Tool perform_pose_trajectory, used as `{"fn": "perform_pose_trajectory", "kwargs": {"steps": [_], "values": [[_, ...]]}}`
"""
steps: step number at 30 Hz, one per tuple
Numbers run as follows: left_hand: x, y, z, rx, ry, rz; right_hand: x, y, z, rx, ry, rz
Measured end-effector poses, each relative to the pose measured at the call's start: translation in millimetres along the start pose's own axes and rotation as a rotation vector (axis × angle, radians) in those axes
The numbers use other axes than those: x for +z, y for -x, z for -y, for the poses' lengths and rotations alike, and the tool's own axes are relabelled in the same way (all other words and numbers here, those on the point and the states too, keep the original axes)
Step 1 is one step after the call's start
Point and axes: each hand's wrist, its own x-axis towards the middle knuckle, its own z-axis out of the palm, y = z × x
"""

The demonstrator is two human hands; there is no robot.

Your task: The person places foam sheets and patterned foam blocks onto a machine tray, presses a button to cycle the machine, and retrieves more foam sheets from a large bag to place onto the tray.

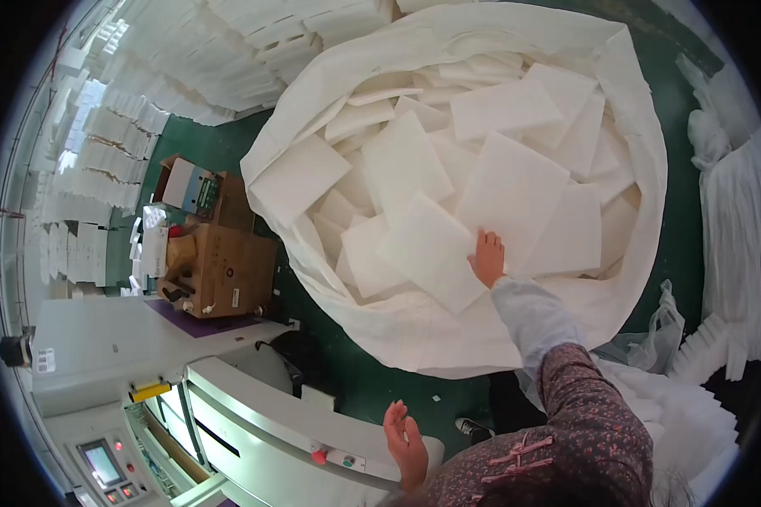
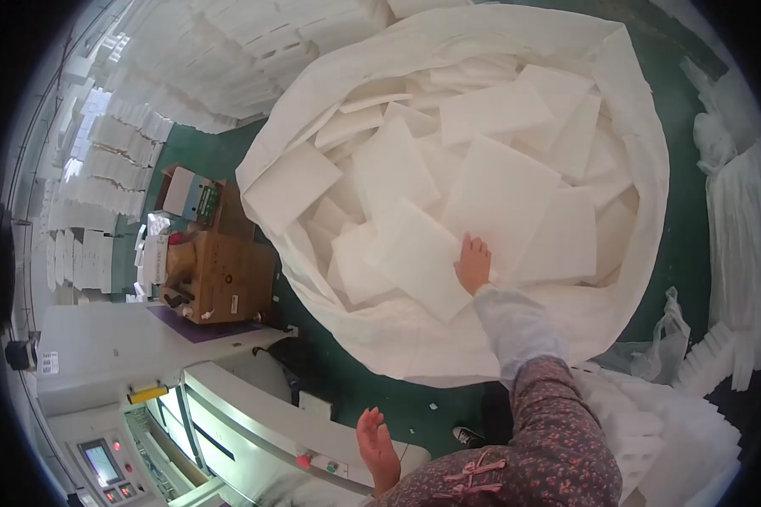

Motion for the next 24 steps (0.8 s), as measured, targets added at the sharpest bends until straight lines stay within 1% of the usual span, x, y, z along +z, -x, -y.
{"fn": "perform_pose_trajectory", "kwargs": {"steps": [4, 6, 7, 8, 10, 11, 12, 14, 15, 17, 19, 21, 22, 24], "values": [[15, -24, -8, -0.054, 0.017, 0.047, -40, -12, -14, -0.074, -0.621, 0.453], [19, -35, -8, -0.063, 0.000, 0.055, -47, -50, -8, -0.330, -0.739, 0.253], [19, -39, -8, -0.071, -0.013, 0.067, -71, -76, 8, -0.231, -0.916, 0.267], [19, -43, -6, -0.076, -0.026, 0.082, -75, -103, 21, -0.149, -1.029, 0.280], [20, -50, -4, -0.078, -0.056, 0.110, -43, -163, 40, -0.071, -1.023, 0.161], [22, -52, -4, -0.083, -0.070, 0.117, -10, -188, 49, -0.072, -0.901, 0.038], [24, -55, -4, -0.086, -0.083, 0.126, 0, -202, 62, -0.034, -0.664, 0.030], [24, -62, -1, -0.091, -0.116, 0.153, 40, -216, 94, 0.179, -0.329, -0.019], [21, -66, 2, -0.095, -0.141, 0.174, 39, -215, 104, 0.223, -0.283, 0.011], [15, -63, 8, -0.125, -0.137, 0.138, 36, -208, 120, 0.279, -0.220, 0.066], [13, -55, 13, -0.154, -0.105, 0.094, 41, -204, 127, 0.301, -0.313, 0.041], [16, -57, 11, -0.161, -0.104, 0.097, 41, -191, 122, 0.296, -0.658, 0.126], [17, -58, 8, -0.164, -0.107, 0.091, 37, -182, 121, 0.299, -0.652, 0.119], [20, -58, 4, -0.177, -0.111, 0.085, 26, -150, 110, 0.148, -1.284, 0.237]]}}
